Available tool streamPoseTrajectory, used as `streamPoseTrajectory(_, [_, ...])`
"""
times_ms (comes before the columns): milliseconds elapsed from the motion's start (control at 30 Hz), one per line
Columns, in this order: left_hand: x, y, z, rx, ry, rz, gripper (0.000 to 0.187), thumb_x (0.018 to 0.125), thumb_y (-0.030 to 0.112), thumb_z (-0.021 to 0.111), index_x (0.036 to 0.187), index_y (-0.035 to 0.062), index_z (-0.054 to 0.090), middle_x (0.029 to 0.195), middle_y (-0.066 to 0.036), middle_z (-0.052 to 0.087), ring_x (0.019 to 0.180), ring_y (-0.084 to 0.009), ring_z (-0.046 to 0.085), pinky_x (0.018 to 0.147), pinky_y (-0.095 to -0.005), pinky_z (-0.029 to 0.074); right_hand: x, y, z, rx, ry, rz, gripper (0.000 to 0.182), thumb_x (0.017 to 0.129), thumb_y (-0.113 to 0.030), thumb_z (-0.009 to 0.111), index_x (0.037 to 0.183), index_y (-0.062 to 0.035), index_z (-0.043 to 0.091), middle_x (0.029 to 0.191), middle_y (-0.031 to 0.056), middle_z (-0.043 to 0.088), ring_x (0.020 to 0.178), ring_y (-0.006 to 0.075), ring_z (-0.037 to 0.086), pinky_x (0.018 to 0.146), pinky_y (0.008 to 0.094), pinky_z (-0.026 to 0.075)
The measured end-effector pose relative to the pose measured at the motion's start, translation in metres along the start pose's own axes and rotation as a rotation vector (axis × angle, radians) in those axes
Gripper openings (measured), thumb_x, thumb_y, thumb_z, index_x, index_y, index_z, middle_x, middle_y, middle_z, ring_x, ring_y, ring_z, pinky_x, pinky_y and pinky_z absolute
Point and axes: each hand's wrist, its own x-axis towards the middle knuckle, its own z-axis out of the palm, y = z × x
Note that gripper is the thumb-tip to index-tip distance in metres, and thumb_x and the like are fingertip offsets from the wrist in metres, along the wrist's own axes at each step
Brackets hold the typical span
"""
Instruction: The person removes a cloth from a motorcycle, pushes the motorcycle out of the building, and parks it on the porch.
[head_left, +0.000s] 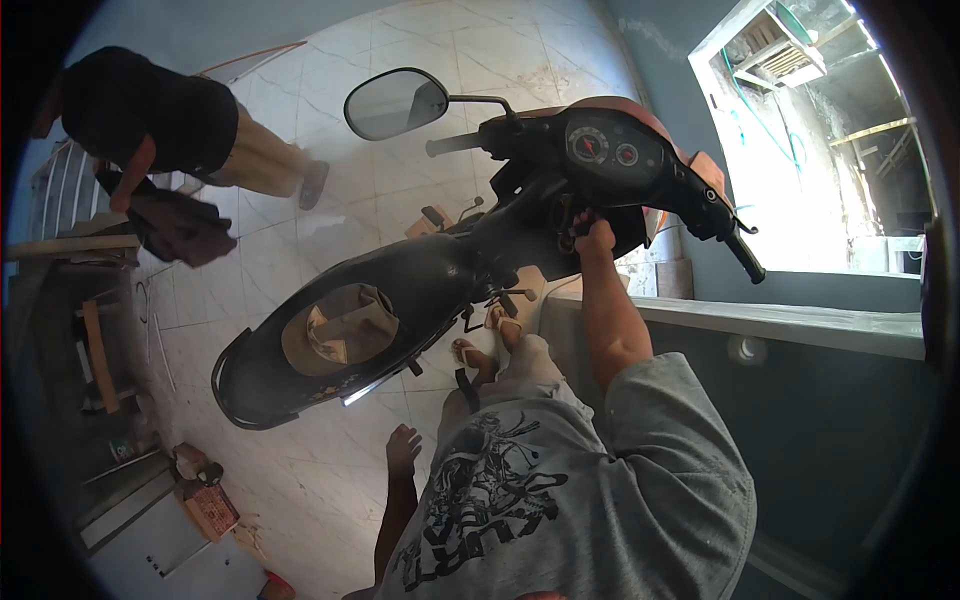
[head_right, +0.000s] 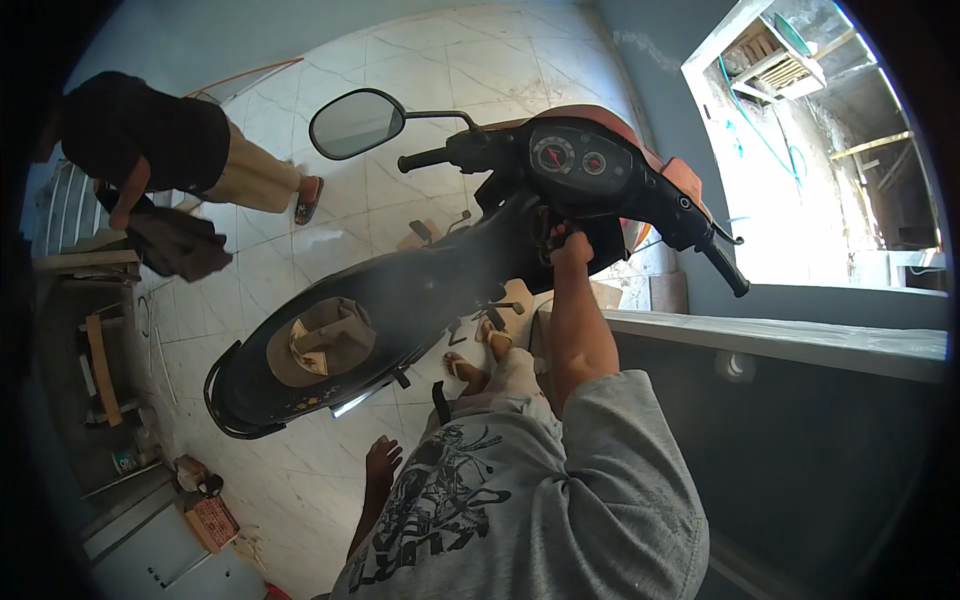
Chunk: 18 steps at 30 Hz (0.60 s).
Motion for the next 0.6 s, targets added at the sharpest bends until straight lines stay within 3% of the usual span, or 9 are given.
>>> streamPoseTrajectory(233, [0.011,-0.029,-0.019,-0.026,-0.063,-0.046,0.035,0.096,0.027,0.061,0.129,0.0137,0.057,0.110,-0.005,0.068,0.096,-0.0218,0.067,0.075,-0.0351,0.050,0.023,0.019,-0.015,0.208,-0.103,0.031,0.007,0.099,-0.011,0.056,0.099,-0.0043,0.059,0.087,0.0064,0.060,0.078,0.0191,0.061,0.079,0.0387,0.057])
streamPoseTrajectory(367, [0.036,-0.053,-0.030,0.159,-0.141,0.119,0.035,0.097,0.026,0.060,0.129,0.0132,0.057,0.111,-0.005,0.068,0.097,-0.0222,0.067,0.076,-0.0360,0.050,-0.001,0.021,-0.006,0.312,-0.080,0.068,0.009,0.100,-0.014,0.056,0.097,-0.0058,0.058,0.084,0.0051,0.059,0.076,0.0175,0.059,0.077,0.0379,0.057])
streamPoseTrajectory(467, [0.016,-0.020,-0.004,-0.051,-0.048,-0.062,0.036,0.097,0.027,0.060,0.130,0.0127,0.056,0.112,-0.006,0.068,0.097,-0.0221,0.067,0.077,-0.0357,0.050,0.009,0.021,-0.011,0.329,-0.132,0.068,0.010,0.101,-0.015,0.054,0.098,-0.0064,0.059,0.084,0.0052,0.059,0.076,0.0177,0.059,0.076,0.0375,0.057])
streamPoseTrajectory(600, [0.011,0.000,0.004,-0.030,-0.095,-0.003,0.037,0.098,0.030,0.061,0.130,0.0125,0.056,0.113,-0.006,0.068,0.097,-0.0213,0.067,0.077,-0.0345,0.051,0.025,0.019,-0.024,0.306,-0.138,0.077,0.009,0.102,-0.015,0.055,0.102,-0.0071,0.060,0.086,0.0050,0.059,0.077,0.0180,0.060,0.077,0.0389,0.057])
